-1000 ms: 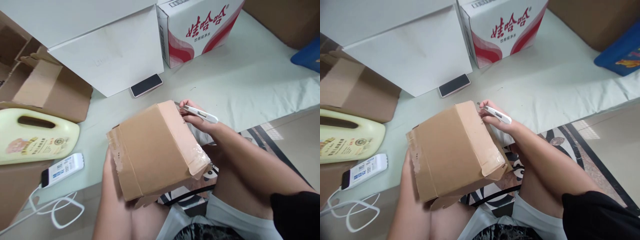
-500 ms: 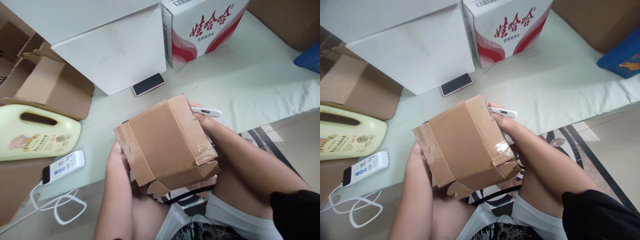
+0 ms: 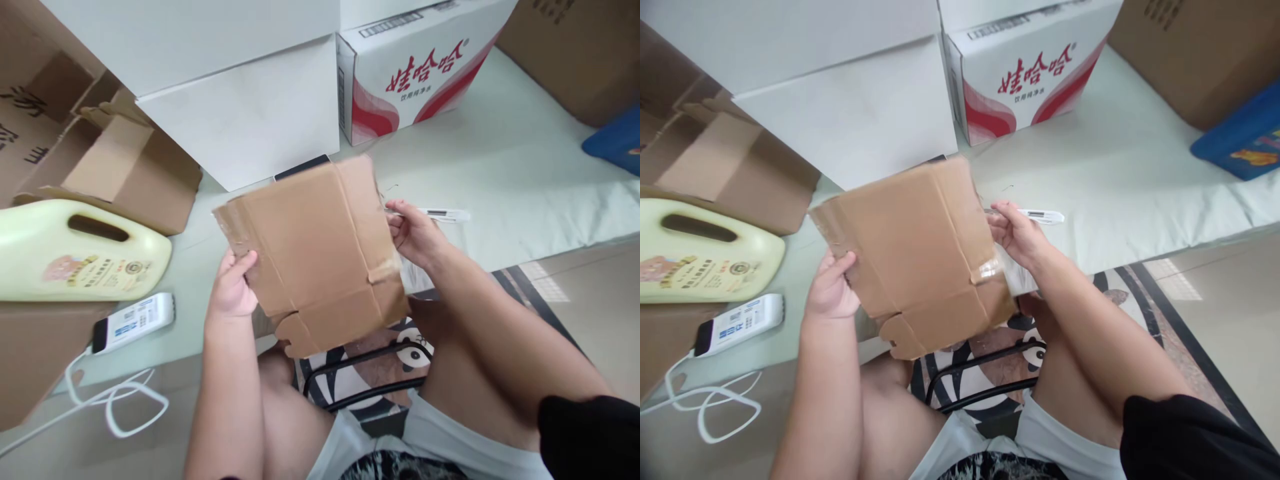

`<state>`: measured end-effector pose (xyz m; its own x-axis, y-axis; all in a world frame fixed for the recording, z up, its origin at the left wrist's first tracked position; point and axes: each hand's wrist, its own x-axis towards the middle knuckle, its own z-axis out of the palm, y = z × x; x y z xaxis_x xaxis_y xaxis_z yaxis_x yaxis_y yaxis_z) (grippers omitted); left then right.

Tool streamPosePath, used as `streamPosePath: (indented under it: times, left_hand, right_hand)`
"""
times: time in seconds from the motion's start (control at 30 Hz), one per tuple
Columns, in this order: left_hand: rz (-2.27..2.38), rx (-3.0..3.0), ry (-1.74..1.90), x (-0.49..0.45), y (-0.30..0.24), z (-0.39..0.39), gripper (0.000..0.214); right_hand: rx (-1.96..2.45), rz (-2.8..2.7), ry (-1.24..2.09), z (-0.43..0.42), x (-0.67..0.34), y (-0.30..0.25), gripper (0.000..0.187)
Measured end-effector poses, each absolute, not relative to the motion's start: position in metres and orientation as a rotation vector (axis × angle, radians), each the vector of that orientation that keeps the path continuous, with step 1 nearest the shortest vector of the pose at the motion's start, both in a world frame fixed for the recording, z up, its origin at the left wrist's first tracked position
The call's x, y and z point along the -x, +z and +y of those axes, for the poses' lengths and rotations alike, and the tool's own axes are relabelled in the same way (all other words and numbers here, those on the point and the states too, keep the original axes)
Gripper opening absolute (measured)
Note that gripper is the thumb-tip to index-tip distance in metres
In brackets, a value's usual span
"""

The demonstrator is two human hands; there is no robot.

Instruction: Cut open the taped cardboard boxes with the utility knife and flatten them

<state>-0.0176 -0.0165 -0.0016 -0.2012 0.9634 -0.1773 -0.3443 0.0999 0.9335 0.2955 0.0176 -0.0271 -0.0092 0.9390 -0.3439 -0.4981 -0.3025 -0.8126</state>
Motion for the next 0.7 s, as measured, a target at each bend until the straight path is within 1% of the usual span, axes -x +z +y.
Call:
streamPosePath:
  times: [0.07, 0.13, 0.23, 0.3, 0.4, 0.5, 0.6, 0.63, 0.67, 0.7]
  left_hand:
    - [1.182, -0.621, 1.591, 0.020, -0.003, -0.009, 0.026]
    - [1.219, -0.446, 1.704, 0.021, -0.007, -0.002, 0.014]
    - [1.225, -0.293, 1.762, 0.016, -0.013, 0.004, 0.014]
    - [1.178, -0.305, 1.733, 0.008, -0.015, 0.005, 0.014]
    - [1.083, -0.373, 1.622, -0.003, -0.010, 0.003, 0.017]
    - [1.075, -0.353, 1.443, -0.011, -0.003, 0.000, 0.015]
    - [1.147, -0.298, 1.245, -0.015, 0.001, -0.004, 0.015]
    - [1.171, -0.292, 1.204, -0.016, 0.002, -0.006, 0.016]
    - [1.192, -0.288, 1.179, -0.017, 0.002, -0.007, 0.016]
    - [1.207, -0.286, 1.161, -0.019, 0.002, -0.008, 0.015]
  right_hand:
    - [1.069, -0.533, 1.599, 0.019, -0.305, -0.025, 0.036]
    - [1.050, -0.589, 1.651, 0.017, -0.310, -0.024, 0.041]
    - [1.031, -0.764, 1.781, 0.010, -0.302, -0.025, 0.055]
    - [1.070, -0.813, 1.767, 0.005, -0.289, -0.028, 0.057]
    - [1.136, -0.793, 1.610, 0.001, -0.275, -0.027, 0.050]
    - [1.190, -0.770, 1.460, -0.003, -0.286, -0.012, 0.051]
    - [1.264, -0.756, 1.303, -0.023, -0.326, 0.016, 0.047]
    - [1.301, -0.737, 1.210, -0.034, -0.343, 0.026, 0.042]
    - [1.369, -0.690, 1.036, -0.046, -0.361, 0.036, 0.040]
    - [1.394, -0.663, 0.939, -0.059, -0.380, 0.044, 0.041]
